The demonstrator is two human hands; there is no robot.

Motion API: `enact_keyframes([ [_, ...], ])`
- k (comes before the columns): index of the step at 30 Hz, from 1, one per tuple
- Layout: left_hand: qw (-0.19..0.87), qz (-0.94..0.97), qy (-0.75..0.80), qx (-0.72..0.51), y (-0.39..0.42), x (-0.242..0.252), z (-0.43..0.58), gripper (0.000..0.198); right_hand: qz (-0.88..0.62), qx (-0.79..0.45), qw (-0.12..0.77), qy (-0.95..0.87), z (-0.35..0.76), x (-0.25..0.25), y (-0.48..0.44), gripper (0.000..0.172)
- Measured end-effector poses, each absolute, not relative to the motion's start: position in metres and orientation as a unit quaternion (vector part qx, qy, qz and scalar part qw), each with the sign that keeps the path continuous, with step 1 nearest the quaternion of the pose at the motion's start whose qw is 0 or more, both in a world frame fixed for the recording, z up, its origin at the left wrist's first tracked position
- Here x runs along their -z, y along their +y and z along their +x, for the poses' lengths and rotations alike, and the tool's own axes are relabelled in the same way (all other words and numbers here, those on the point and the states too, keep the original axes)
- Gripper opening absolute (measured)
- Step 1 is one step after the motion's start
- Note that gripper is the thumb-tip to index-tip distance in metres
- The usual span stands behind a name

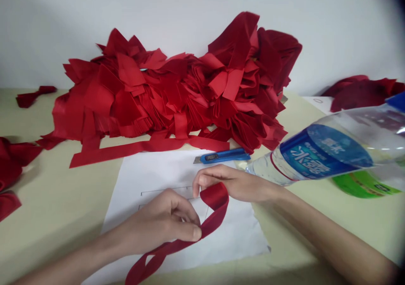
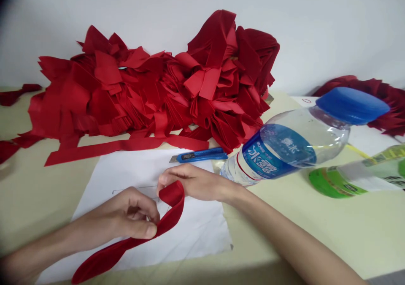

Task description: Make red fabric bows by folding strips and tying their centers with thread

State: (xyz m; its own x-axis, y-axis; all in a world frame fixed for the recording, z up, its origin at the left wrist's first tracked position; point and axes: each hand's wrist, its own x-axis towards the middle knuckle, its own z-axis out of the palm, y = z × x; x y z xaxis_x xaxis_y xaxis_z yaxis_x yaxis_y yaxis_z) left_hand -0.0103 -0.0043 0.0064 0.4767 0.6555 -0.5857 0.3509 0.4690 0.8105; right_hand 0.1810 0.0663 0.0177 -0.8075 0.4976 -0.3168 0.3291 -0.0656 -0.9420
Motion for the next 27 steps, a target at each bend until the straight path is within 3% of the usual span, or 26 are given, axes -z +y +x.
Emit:
enact_keyframes([
  [5, 0.644, 0.572, 0.488, -0.143, -0.008, -0.010, -0.014, 0.015, -0.291, -0.661, 0.002, -0.691, 0.184, -0.006, 0.077, 0.016],
  [9, 0.690, 0.518, 0.462, -0.206, -0.001, -0.007, -0.014, 0.017, -0.308, -0.595, 0.002, -0.743, 0.187, 0.009, 0.070, 0.014],
  [11, 0.694, 0.506, 0.458, -0.229, 0.004, -0.005, -0.014, 0.018, -0.368, -0.481, 0.094, -0.790, 0.189, 0.006, 0.062, 0.016],
  [13, 0.664, 0.526, 0.475, -0.240, 0.008, -0.002, -0.014, 0.021, -0.413, -0.337, 0.256, -0.807, 0.190, -0.005, 0.054, 0.019],
  [15, 0.620, 0.557, 0.498, -0.238, 0.008, 0.000, -0.014, 0.022, -0.391, -0.240, 0.359, -0.813, 0.189, -0.020, 0.048, 0.023],
  [17, 0.581, 0.589, 0.512, -0.233, 0.007, 0.001, -0.012, 0.019, -0.333, -0.216, 0.338, -0.853, 0.186, -0.033, 0.043, 0.020],
  [21, 0.516, 0.635, 0.528, -0.227, 0.003, -0.001, -0.009, 0.016, -0.275, -0.219, 0.214, -0.912, 0.177, -0.037, 0.039, 0.007],
  [27, 0.426, 0.689, 0.549, -0.205, -0.005, 0.001, -0.006, 0.014, -0.357, -0.263, 0.190, -0.876, 0.167, -0.022, 0.042, 0.011],
])
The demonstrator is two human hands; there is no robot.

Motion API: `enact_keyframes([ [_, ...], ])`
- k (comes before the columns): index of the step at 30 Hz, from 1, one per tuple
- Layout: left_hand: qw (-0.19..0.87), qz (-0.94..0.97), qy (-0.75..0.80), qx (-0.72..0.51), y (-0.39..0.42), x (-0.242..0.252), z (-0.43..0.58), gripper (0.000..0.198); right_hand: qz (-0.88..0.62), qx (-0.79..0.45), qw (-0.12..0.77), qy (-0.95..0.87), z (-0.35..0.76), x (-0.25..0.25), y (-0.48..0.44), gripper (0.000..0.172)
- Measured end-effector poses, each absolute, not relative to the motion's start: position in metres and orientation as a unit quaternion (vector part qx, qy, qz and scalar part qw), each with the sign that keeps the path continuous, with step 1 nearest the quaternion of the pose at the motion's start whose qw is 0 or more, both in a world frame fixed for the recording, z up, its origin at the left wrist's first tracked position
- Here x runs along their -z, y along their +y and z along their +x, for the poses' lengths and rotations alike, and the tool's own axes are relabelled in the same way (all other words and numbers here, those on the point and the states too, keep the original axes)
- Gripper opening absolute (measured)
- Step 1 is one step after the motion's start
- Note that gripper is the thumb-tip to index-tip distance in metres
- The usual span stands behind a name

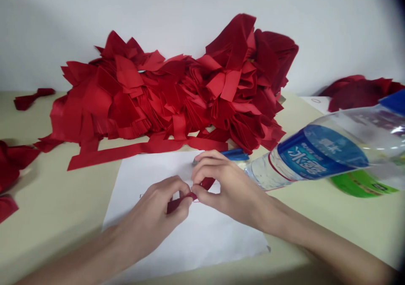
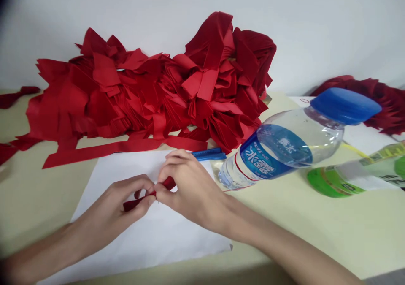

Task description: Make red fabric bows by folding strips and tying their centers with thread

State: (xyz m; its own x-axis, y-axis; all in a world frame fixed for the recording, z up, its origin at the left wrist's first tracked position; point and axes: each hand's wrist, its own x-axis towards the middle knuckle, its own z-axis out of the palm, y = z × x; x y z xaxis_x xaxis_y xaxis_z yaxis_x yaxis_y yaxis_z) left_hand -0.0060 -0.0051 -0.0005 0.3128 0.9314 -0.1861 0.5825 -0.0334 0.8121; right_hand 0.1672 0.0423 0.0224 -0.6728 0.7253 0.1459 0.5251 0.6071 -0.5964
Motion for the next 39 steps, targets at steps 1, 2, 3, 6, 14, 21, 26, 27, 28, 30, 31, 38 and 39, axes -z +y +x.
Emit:
enact_keyframes([
  [1, 0.403, 0.702, 0.546, -0.216, -0.006, 0.002, -0.006, 0.012, -0.376, -0.274, 0.182, -0.866, 0.166, -0.021, 0.042, 0.012],
  [2, 0.387, 0.710, 0.543, -0.227, -0.007, 0.004, -0.006, 0.011, -0.389, -0.284, 0.175, -0.859, 0.165, -0.020, 0.042, 0.013],
  [3, 0.384, 0.710, 0.542, -0.235, -0.007, 0.005, -0.006, 0.011, -0.393, -0.292, 0.177, -0.854, 0.164, -0.018, 0.041, 0.013],
  [6, 0.434, 0.662, 0.555, -0.254, -0.002, 0.007, -0.009, 0.012, -0.400, -0.276, 0.257, -0.835, 0.164, -0.014, 0.038, 0.005],
  [14, 0.598, 0.478, 0.552, -0.331, 0.012, 0.006, -0.015, 0.022, -0.469, -0.337, 0.237, -0.781, 0.171, -0.005, 0.032, 0.018],
  [21, 0.704, 0.357, 0.502, -0.353, 0.010, 0.009, -0.016, 0.018, -0.403, -0.351, 0.215, -0.817, 0.166, -0.010, 0.025, 0.019],
  [26, 0.762, 0.307, 0.453, -0.345, 0.015, 0.009, -0.020, 0.016, -0.403, -0.426, 0.217, -0.780, 0.170, -0.011, 0.034, 0.021],
  [27, 0.773, 0.318, 0.431, -0.339, 0.016, 0.009, -0.021, 0.015, -0.395, -0.452, 0.215, -0.770, 0.172, -0.013, 0.037, 0.022],
  [28, 0.784, 0.333, 0.406, -0.331, 0.016, 0.009, -0.021, 0.014, -0.379, -0.482, 0.207, -0.762, 0.174, -0.014, 0.040, 0.022],
  [30, 0.804, 0.367, 0.347, -0.313, 0.016, 0.007, -0.022, 0.013, -0.330, -0.542, 0.177, -0.752, 0.177, -0.018, 0.044, 0.023],
  [31, 0.815, 0.378, 0.322, -0.300, 0.015, 0.007, -0.022, 0.013, -0.304, -0.566, 0.158, -0.750, 0.178, -0.020, 0.045, 0.023],
  [38, 0.818, 0.376, 0.319, -0.294, 0.010, 0.004, -0.018, 0.012, -0.270, -0.572, 0.145, -0.761, 0.185, -0.022, 0.045, 0.017],
  [39, 0.805, 0.373, 0.342, -0.309, 0.011, 0.005, -0.018, 0.014, -0.282, -0.567, 0.154, -0.759, 0.185, -0.022, 0.043, 0.016],
])
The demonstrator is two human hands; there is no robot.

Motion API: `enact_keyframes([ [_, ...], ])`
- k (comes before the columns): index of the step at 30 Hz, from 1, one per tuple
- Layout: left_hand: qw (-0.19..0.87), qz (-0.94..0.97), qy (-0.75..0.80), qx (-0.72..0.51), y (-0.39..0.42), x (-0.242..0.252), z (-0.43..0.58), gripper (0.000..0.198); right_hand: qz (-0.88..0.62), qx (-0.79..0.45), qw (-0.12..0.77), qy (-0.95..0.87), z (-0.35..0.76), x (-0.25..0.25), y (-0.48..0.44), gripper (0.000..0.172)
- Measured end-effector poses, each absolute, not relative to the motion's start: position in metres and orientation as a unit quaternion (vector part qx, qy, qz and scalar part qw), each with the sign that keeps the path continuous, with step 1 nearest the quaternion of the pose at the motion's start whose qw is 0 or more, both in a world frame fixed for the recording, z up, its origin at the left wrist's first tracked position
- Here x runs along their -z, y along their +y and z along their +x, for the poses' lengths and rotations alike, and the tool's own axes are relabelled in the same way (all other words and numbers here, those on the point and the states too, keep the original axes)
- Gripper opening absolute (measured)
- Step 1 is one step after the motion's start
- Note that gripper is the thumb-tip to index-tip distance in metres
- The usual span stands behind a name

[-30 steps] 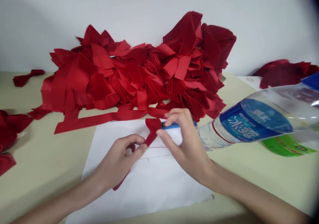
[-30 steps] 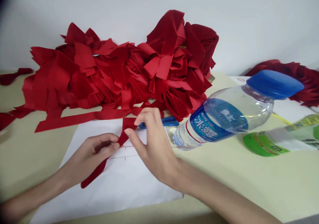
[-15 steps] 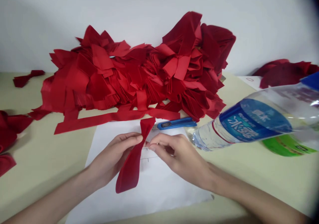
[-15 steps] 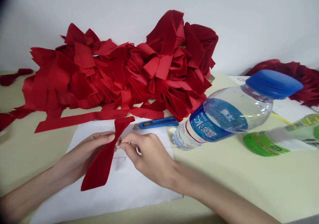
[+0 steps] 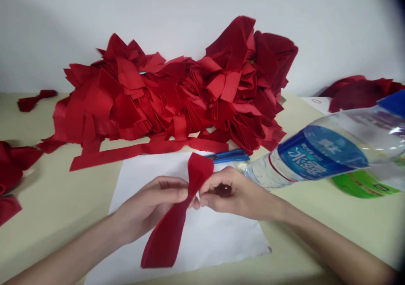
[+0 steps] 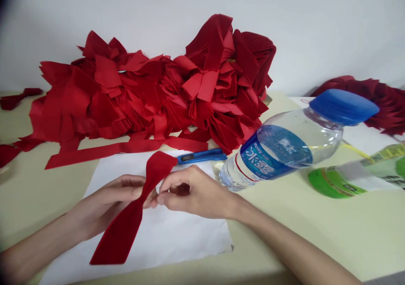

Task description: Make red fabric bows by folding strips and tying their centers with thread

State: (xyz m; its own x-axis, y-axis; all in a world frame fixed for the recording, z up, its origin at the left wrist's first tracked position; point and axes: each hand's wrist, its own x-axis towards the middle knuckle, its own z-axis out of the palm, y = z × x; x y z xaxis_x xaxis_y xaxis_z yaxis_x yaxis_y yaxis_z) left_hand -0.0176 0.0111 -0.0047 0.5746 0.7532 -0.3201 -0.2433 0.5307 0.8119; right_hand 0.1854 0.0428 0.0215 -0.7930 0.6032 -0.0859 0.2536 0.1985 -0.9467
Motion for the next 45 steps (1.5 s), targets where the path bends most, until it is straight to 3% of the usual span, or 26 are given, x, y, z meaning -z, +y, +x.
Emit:
enact_keyframes([
  [7, 0.801, 0.369, 0.348, -0.319, 0.014, 0.005, -0.019, 0.016, -0.272, -0.603, 0.103, -0.743, 0.189, -0.021, 0.037, 0.014],
  [12, 0.827, 0.417, 0.342, -0.158, 0.006, 0.000, -0.015, 0.011, -0.255, -0.649, 0.051, -0.715, 0.189, -0.014, 0.049, 0.008],
  [15, 0.778, 0.468, 0.410, -0.086, -0.005, 0.003, -0.012, 0.012, -0.234, -0.639, 0.007, -0.733, 0.185, -0.015, 0.052, 0.007],
  [19, 0.689, 0.529, 0.487, -0.094, -0.016, 0.008, -0.009, 0.009, -0.250, -0.514, -0.037, -0.820, 0.175, -0.030, 0.048, 0.009],
  [24, 0.626, 0.566, 0.512, -0.162, -0.008, 0.007, -0.003, 0.020, -0.297, -0.218, -0.004, -0.930, 0.160, -0.039, 0.023, 0.014],
  [28, 0.660, 0.481, 0.528, -0.234, 0.004, 0.004, -0.008, 0.014, -0.320, -0.084, 0.032, -0.943, 0.159, -0.033, 0.005, 0.014],
  [33, 0.763, 0.354, 0.455, -0.293, 0.011, 0.010, -0.018, 0.017, -0.412, -0.264, 0.114, -0.865, 0.170, -0.028, 0.012, 0.018],
  [39, 0.811, 0.332, 0.367, -0.313, 0.013, 0.012, -0.017, 0.013, -0.379, -0.565, 0.133, -0.721, 0.183, -0.021, 0.036, 0.019],
  [42, 0.834, 0.342, 0.311, -0.300, 0.012, 0.008, -0.015, 0.011, -0.331, -0.630, 0.120, -0.692, 0.186, -0.022, 0.042, 0.019],
  [45, 0.868, 0.340, 0.297, -0.206, 0.007, 0.004, -0.012, 0.011, -0.307, -0.645, 0.090, -0.694, 0.188, -0.022, 0.043, 0.010],
])
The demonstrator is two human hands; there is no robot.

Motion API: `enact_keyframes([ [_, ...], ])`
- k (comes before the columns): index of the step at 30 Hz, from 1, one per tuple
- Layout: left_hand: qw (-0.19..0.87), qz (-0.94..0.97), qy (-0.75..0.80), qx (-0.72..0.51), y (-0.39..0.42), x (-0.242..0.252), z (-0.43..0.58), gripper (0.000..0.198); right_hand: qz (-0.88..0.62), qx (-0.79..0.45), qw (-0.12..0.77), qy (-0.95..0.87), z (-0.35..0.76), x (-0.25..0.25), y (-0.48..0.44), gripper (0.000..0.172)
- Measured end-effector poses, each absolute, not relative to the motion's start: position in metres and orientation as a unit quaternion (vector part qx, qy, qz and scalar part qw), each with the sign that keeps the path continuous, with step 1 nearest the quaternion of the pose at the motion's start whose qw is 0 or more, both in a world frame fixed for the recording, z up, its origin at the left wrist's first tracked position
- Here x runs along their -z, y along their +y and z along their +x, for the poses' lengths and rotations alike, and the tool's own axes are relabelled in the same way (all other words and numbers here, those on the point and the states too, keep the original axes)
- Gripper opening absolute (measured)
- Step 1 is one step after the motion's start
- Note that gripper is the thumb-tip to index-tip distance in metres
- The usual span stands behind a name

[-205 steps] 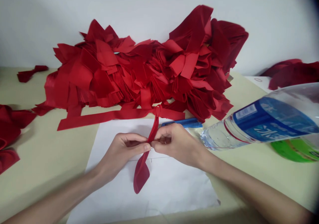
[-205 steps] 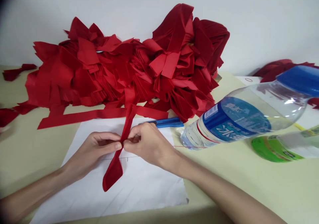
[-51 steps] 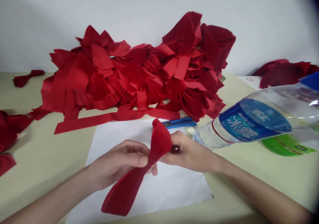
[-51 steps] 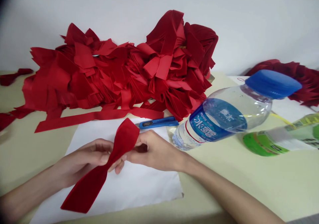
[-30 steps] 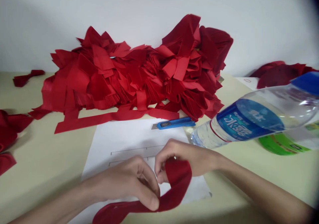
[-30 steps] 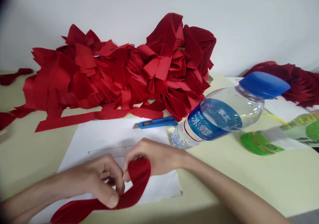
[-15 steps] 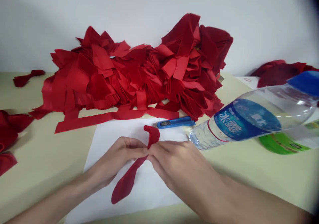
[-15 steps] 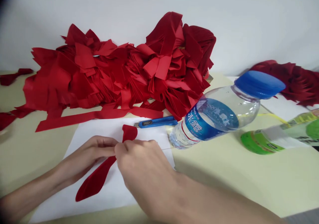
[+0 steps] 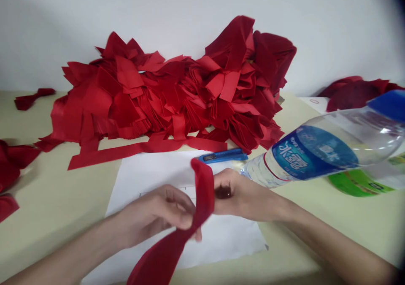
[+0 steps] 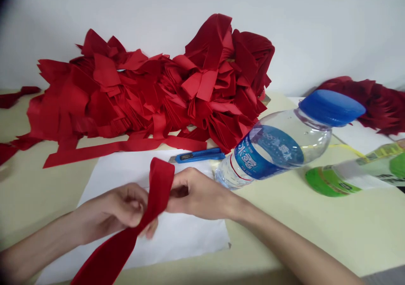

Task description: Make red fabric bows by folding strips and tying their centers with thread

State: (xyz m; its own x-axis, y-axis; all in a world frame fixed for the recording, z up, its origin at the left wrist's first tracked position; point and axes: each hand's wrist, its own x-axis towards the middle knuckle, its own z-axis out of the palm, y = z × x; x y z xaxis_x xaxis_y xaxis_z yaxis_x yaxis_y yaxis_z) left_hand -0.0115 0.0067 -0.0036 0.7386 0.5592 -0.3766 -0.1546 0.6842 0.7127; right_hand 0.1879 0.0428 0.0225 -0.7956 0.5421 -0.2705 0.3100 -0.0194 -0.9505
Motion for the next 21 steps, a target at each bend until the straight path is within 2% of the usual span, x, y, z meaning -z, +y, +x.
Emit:
enact_keyframes([
  [3, 0.852, 0.367, 0.362, -0.093, -0.002, 0.001, -0.006, 0.007, -0.265, -0.631, 0.045, -0.728, 0.188, -0.024, 0.041, 0.006],
  [6, 0.787, 0.424, 0.444, -0.069, -0.010, 0.002, 0.000, 0.008, -0.233, -0.526, 0.004, -0.818, 0.182, -0.032, 0.037, 0.009],
  [10, 0.717, 0.474, 0.491, -0.141, -0.009, 0.005, 0.002, 0.014, -0.252, -0.246, -0.040, -0.935, 0.167, -0.047, 0.022, 0.011],
  [12, 0.686, 0.455, 0.533, -0.195, -0.005, 0.006, 0.000, 0.010, -0.248, -0.105, -0.038, -0.962, 0.162, -0.049, 0.011, 0.009],
  [14, 0.688, 0.409, 0.549, -0.241, -0.001, 0.006, -0.003, 0.009, -0.268, -0.031, -0.011, -0.963, 0.160, -0.046, 0.002, 0.011],
  [17, 0.741, 0.339, 0.503, -0.288, 0.003, 0.008, -0.008, 0.013, -0.353, -0.087, 0.074, -0.929, 0.165, -0.036, -0.001, 0.013],
  [21, 0.790, 0.302, 0.436, -0.307, 0.006, 0.013, -0.011, 0.014, -0.429, -0.339, 0.140, -0.826, 0.179, -0.027, 0.013, 0.020],
])
